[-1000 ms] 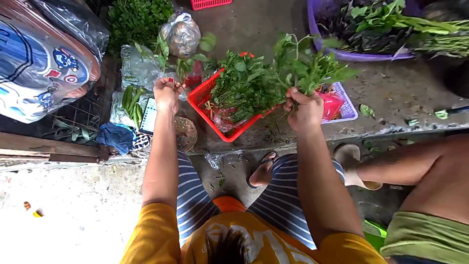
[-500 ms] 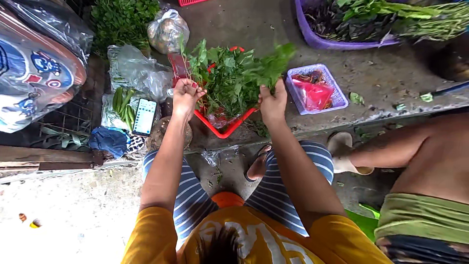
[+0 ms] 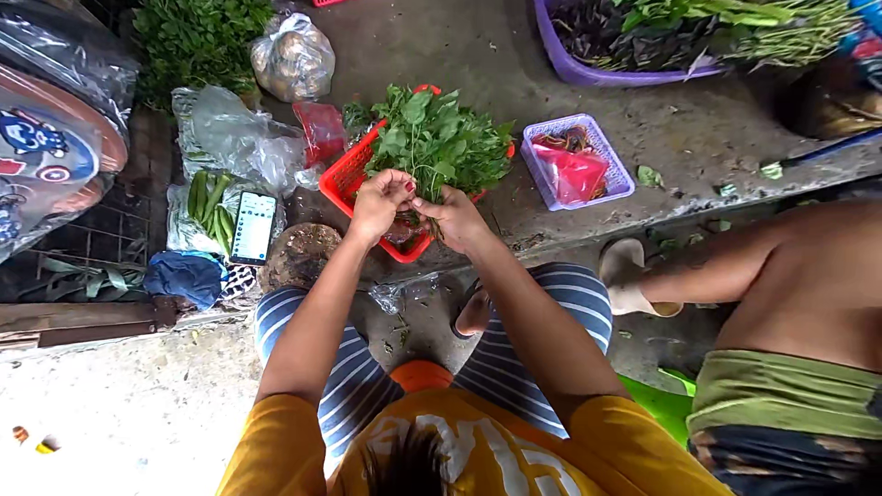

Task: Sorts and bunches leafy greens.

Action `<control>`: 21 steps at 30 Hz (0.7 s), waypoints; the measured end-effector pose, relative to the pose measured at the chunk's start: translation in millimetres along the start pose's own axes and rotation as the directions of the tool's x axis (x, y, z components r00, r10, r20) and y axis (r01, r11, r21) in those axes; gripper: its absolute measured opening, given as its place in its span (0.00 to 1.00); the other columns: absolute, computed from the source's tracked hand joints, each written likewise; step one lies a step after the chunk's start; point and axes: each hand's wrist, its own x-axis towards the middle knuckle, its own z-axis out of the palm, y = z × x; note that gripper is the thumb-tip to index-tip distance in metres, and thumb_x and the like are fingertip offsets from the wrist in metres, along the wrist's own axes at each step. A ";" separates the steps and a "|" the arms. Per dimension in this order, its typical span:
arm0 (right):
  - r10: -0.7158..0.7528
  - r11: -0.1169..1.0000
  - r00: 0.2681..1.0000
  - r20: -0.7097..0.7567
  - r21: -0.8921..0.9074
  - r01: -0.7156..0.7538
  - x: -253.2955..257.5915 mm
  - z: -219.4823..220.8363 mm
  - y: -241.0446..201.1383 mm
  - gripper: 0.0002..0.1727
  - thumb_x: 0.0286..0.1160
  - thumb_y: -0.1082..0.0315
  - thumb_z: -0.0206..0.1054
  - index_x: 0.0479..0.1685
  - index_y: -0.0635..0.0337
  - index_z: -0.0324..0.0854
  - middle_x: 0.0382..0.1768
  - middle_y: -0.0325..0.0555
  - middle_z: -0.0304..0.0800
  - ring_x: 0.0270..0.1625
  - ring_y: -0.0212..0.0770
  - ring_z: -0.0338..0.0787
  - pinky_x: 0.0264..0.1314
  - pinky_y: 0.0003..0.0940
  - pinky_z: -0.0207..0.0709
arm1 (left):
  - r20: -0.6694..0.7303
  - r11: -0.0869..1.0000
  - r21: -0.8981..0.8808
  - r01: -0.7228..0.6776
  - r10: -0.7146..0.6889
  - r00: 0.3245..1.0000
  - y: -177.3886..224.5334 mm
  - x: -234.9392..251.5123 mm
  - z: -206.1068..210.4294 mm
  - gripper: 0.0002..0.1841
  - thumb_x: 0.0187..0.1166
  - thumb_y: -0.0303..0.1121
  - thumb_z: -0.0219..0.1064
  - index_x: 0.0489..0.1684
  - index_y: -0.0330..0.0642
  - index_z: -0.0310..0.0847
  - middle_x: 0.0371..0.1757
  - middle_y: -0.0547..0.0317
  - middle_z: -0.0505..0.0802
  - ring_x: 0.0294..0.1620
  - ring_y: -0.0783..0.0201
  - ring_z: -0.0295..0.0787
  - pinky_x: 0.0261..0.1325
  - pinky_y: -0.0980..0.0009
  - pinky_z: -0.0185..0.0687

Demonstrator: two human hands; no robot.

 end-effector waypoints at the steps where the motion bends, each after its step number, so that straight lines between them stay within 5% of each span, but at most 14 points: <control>1: 0.001 1.000 1.000 -0.023 0.010 0.000 -1.4 -1.7 -1.5 0.10 0.81 0.76 0.66 0.55 0.62 0.75 0.39 0.41 0.88 0.29 0.28 0.82 0.32 0.23 0.79 | 0.001 0.999 0.054 -0.006 0.006 1.000 4.2 -1.5 -5.2 0.10 0.85 0.25 0.64 0.58 0.31 0.82 0.48 0.51 0.90 0.42 0.66 0.89 0.49 0.68 0.88; 3: -0.029 0.999 0.996 -0.086 0.025 0.031 -3.6 -5.0 -5.9 0.08 0.81 0.76 0.65 0.54 0.61 0.75 0.40 0.42 0.89 0.27 0.28 0.82 0.30 0.22 0.78 | -0.001 0.987 0.159 0.041 -0.041 0.999 18.2 -8.6 -15.2 0.10 0.87 0.31 0.64 0.55 0.33 0.82 0.40 0.55 0.89 0.33 0.69 0.85 0.41 0.71 0.86; 5: -0.083 0.994 0.988 -0.133 0.059 0.092 -4.6 -8.8 -8.7 0.07 0.83 0.75 0.63 0.54 0.62 0.74 0.40 0.42 0.90 0.26 0.27 0.82 0.29 0.21 0.77 | 0.181 0.961 0.242 0.132 -0.179 0.967 32.7 -20.1 -21.8 0.16 0.91 0.38 0.60 0.53 0.30 0.84 0.35 0.55 0.91 0.30 0.68 0.87 0.39 0.69 0.87; 7: -0.122 0.988 0.982 -0.142 0.078 0.134 -6.0 -8.1 -10.0 0.05 0.85 0.74 0.62 0.53 0.62 0.74 0.39 0.42 0.89 0.27 0.28 0.82 0.31 0.21 0.79 | 0.405 0.937 0.283 0.205 -0.310 0.860 30.8 -25.9 -14.7 0.22 0.93 0.42 0.54 0.59 0.29 0.83 0.45 0.48 0.94 0.42 0.61 0.93 0.50 0.61 0.90; 9: -0.146 0.988 0.982 -0.118 0.040 0.152 -8.7 -2.9 -7.8 0.05 0.84 0.74 0.62 0.52 0.62 0.74 0.38 0.41 0.89 0.30 0.28 0.85 0.37 0.23 0.82 | 0.467 0.928 0.238 0.286 -0.367 0.804 16.9 -26.3 1.0 0.24 0.92 0.44 0.56 0.66 0.28 0.78 0.56 0.43 0.91 0.53 0.56 0.91 0.59 0.57 0.87; 13: -0.153 0.988 0.985 -0.084 -0.040 0.151 -13.4 5.2 -4.8 0.10 0.86 0.74 0.61 0.60 0.66 0.73 0.41 0.44 0.88 0.39 0.31 0.89 0.49 0.29 0.87 | 0.408 0.930 0.045 0.364 -0.350 0.843 0.9 -21.7 9.3 0.19 0.89 0.37 0.62 0.69 0.32 0.75 0.58 0.48 0.90 0.54 0.62 0.90 0.59 0.63 0.87; 17: -0.165 0.984 0.983 -0.085 0.055 0.170 -13.0 -3.8 -10.1 0.05 0.86 0.76 0.58 0.53 0.62 0.74 0.37 0.41 0.88 0.26 0.27 0.81 0.31 0.21 0.79 | 0.343 0.962 0.151 0.229 -0.268 0.900 11.6 -22.1 -10.6 0.17 0.86 0.32 0.65 0.68 0.33 0.76 0.53 0.49 0.90 0.48 0.64 0.88 0.56 0.64 0.85; 21: -0.136 0.986 0.988 -0.069 0.092 0.142 -17.2 -9.7 -12.3 0.03 0.85 0.76 0.59 0.44 0.63 0.78 0.35 0.41 0.89 0.25 0.28 0.83 0.30 0.21 0.81 | 0.255 0.981 0.068 0.184 -0.195 0.947 13.4 -21.8 -21.0 0.11 0.86 0.27 0.64 0.61 0.35 0.80 0.46 0.55 0.90 0.41 0.69 0.88 0.49 0.70 0.87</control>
